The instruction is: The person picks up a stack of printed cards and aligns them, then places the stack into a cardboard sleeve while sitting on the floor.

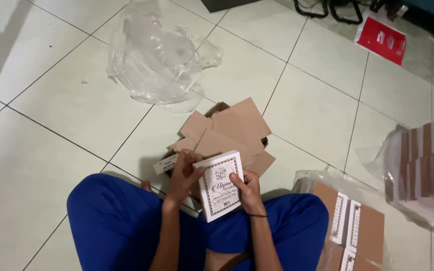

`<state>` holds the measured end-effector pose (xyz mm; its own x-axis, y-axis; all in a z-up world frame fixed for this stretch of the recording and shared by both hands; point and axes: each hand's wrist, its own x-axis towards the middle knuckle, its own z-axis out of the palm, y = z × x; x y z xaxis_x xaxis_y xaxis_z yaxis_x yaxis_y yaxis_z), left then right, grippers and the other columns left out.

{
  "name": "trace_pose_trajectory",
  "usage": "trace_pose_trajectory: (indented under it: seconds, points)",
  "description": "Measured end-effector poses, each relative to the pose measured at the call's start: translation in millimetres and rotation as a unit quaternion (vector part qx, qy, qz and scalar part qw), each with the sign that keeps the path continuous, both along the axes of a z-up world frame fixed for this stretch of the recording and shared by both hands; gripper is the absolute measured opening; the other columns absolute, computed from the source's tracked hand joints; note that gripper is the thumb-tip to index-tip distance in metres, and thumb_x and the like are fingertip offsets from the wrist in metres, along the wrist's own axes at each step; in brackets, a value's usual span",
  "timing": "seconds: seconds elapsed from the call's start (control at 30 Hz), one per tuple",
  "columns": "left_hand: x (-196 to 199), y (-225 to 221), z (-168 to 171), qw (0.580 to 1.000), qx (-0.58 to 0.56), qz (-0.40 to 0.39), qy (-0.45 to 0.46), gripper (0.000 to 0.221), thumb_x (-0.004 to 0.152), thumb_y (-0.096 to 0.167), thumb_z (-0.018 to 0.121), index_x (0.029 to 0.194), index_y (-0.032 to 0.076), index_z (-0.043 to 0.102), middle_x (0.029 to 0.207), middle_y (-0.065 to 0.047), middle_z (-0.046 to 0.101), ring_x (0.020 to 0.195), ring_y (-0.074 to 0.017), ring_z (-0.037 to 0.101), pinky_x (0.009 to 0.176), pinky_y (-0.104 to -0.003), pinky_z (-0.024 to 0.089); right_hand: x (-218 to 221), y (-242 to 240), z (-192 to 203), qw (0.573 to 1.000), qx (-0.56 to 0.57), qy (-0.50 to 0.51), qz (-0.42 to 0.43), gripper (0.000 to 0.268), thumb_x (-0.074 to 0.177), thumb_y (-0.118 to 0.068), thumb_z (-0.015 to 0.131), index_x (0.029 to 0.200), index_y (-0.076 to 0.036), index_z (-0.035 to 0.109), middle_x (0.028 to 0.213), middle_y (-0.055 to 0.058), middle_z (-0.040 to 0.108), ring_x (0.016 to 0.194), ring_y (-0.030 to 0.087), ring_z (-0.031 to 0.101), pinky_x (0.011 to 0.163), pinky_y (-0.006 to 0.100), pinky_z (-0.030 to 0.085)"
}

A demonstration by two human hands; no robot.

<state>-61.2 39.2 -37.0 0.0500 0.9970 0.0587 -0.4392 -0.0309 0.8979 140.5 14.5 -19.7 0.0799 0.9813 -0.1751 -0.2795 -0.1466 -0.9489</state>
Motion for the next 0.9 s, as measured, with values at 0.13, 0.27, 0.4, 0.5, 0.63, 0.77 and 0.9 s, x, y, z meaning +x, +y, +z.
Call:
trace_pose_trajectory:
  seconds: [0.13, 0.27, 0.4, 0.5, 0.63, 0.77, 0.9]
  points:
    - [0.1, 1.1, -10.9, 1.000, 0.021, 0.000, -0.006, 0.037, 0.092, 0.020, 0.078, 0.104, 0.015, 0.044, 0.098, -0.002, 0.062, 0.083, -0.0086, 0.056, 0.061, -0.023, 0.044, 1.1, -0.9, -7.8, 1.000, -0.002, 0.015, 0.001, 0.019, 0.087, -0.016, 0.076, 0.080, 0.001, 0.070, 0.062, 0.015, 0.072, 0.053, 0.018, 0.070, 0.049, 0.026, 0.052]
    - [6.8, 1.9, -3.9, 0.999, 0.024, 0.019, -0.016, 0.035, 0.095, 0.016, 0.075, 0.104, 0.016, 0.041, 0.098, 0.001, 0.057, 0.079, -0.0056, 0.051, 0.064, -0.022, 0.041, 3.2, 1.4, -11.0, 1.000, -0.014, 0.024, -0.005, 0.021, 0.088, -0.017, 0.074, 0.080, 0.002, 0.069, 0.063, 0.016, 0.072, 0.054, 0.019, 0.071, 0.050, 0.028, 0.054]
    - [19.9, 4.8, -21.2, 0.997, 0.038, 0.044, -0.047, 0.033, 0.096, 0.009, 0.071, 0.105, 0.016, 0.040, 0.100, -0.002, 0.056, 0.076, -0.0076, 0.052, 0.068, -0.027, 0.047, 7.3, 5.7, -19.3, 1.000, -0.008, 0.026, -0.013, 0.021, 0.088, -0.016, 0.074, 0.081, 0.003, 0.069, 0.063, 0.017, 0.072, 0.053, 0.021, 0.072, 0.050, 0.028, 0.054]
    - [24.9, 1.5, -17.0, 0.994, 0.041, 0.082, -0.055, 0.032, 0.096, 0.005, 0.071, 0.107, 0.015, 0.042, 0.099, -0.001, 0.056, 0.078, -0.0082, 0.055, 0.071, -0.026, 0.048, 5.2, 3.3, -21.7, 0.999, -0.013, 0.028, -0.024, 0.021, 0.088, -0.016, 0.074, 0.080, 0.003, 0.069, 0.063, 0.018, 0.072, 0.054, 0.022, 0.072, 0.050, 0.029, 0.054]
    - [30.0, -1.0, -7.2, 0.986, 0.045, 0.151, -0.047, 0.037, 0.096, 0.008, 0.071, 0.113, 0.015, 0.038, 0.100, 0.000, 0.053, 0.085, -0.0099, 0.057, 0.074, -0.026, 0.049, 0.0, 3.7, -17.6, 0.999, -0.018, 0.033, -0.038, 0.022, 0.087, -0.017, 0.075, 0.080, 0.004, 0.069, 0.063, 0.018, 0.072, 0.054, 0.021, 0.071, 0.049, 0.029, 0.054]
    - [38.2, -7.2, -2.8, 0.978, 0.018, 0.193, -0.075, 0.036, 0.094, 0.005, 0.067, 0.120, 0.010, 0.043, 0.101, -0.006, 0.058, 0.094, -0.0160, 0.060, 0.086, -0.029, 0.049, 4.4, 1.3, -30.5, 1.000, 0.004, 0.028, -0.001, 0.028, 0.087, -0.019, 0.076, 0.094, 0.008, 0.075, 0.087, 0.015, 0.077, 0.070, 0.018, 0.069, 0.059, 0.029, 0.053]
    - [40.4, -5.2, -13.7, 0.976, 0.039, 0.182, -0.111, 0.036, 0.094, 0.003, 0.068, 0.115, 0.012, 0.040, 0.103, -0.004, 0.056, 0.097, -0.0136, 0.059, 0.086, -0.028, 0.049, 5.7, 2.3, -33.2, 0.999, 0.013, 0.032, 0.003, 0.025, 0.088, -0.017, 0.075, 0.091, 0.008, 0.075, 0.084, 0.014, 0.077, 0.068, 0.017, 0.069, 0.058, 0.029, 0.054]
